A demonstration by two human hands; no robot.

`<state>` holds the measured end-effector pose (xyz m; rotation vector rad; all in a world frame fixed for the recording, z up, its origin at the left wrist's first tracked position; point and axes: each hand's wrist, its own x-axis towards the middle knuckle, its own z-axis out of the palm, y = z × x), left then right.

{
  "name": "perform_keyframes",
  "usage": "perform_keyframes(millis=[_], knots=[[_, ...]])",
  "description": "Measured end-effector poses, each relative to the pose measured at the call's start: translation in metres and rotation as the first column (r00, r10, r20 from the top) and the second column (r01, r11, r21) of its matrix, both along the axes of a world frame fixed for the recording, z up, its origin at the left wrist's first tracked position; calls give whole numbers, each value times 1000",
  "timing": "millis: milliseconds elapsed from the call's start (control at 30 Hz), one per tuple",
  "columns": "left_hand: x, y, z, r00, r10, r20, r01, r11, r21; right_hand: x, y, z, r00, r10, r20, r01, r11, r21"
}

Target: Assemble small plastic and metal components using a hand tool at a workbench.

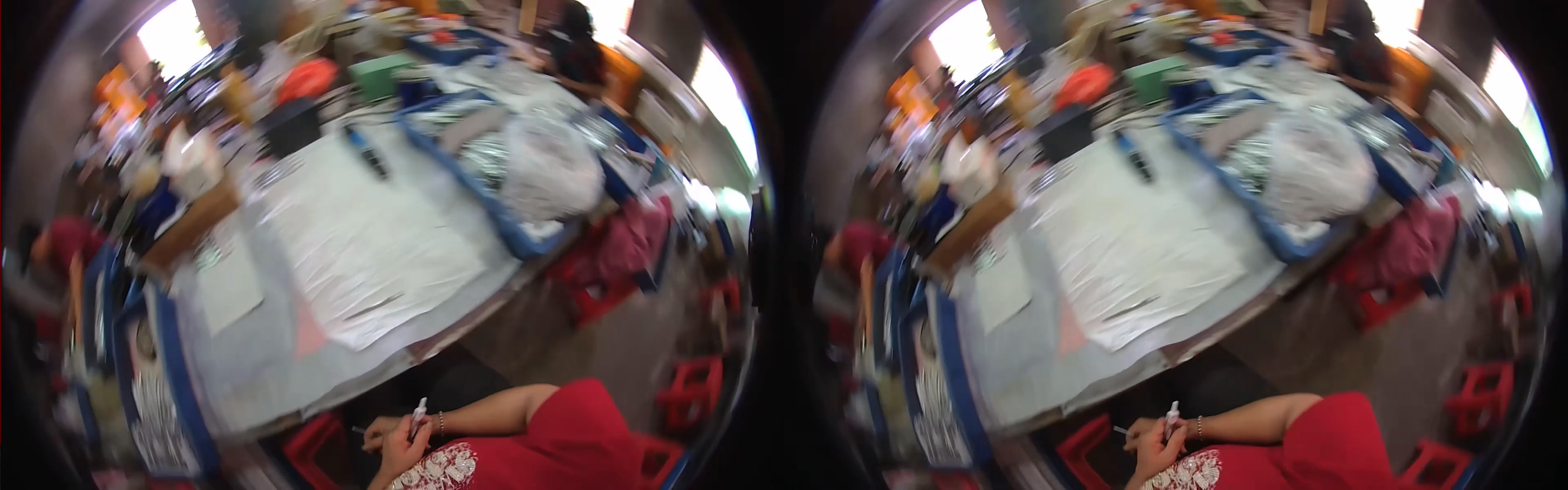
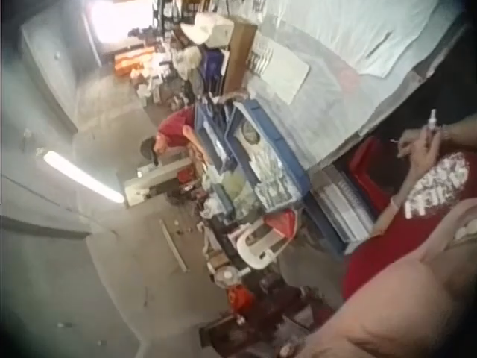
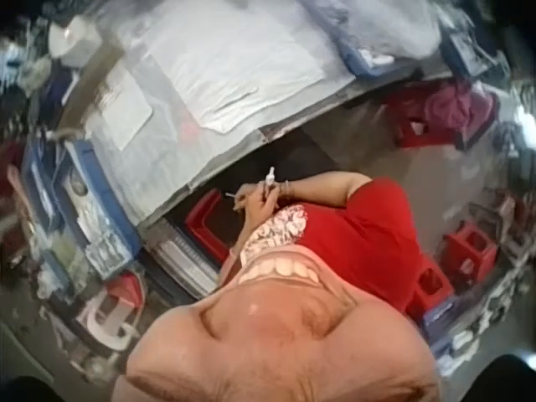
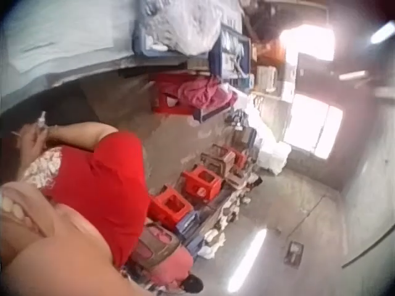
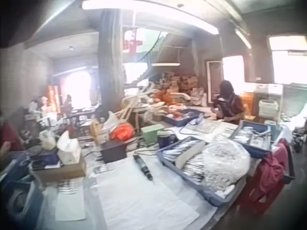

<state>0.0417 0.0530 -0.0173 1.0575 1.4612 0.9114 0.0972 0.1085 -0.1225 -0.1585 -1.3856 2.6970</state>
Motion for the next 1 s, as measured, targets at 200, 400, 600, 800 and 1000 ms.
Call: perform_keyframes(millis=[200,400,600,800,1000], knots=[[10,6,-6,997,-40,-71,58,958,280,6,29,41,909,209,360,-203,978,-56],[11,1,-13,994,-91,-52,102,954,281,2,21,35,855,248,456,-236,968,-85],[12,7,-2,999,-7,43,1,992,129,7,11,-7,983,46,176,-64,993,103],[13,13,1,991,-24,134,20,999,34,-25,-23,-145,993,94,73,-92,995,-31],[10,10,8,984,-74,164,76,997,-6,-26,-22,-143,912,98,-398,-63,993,99]])
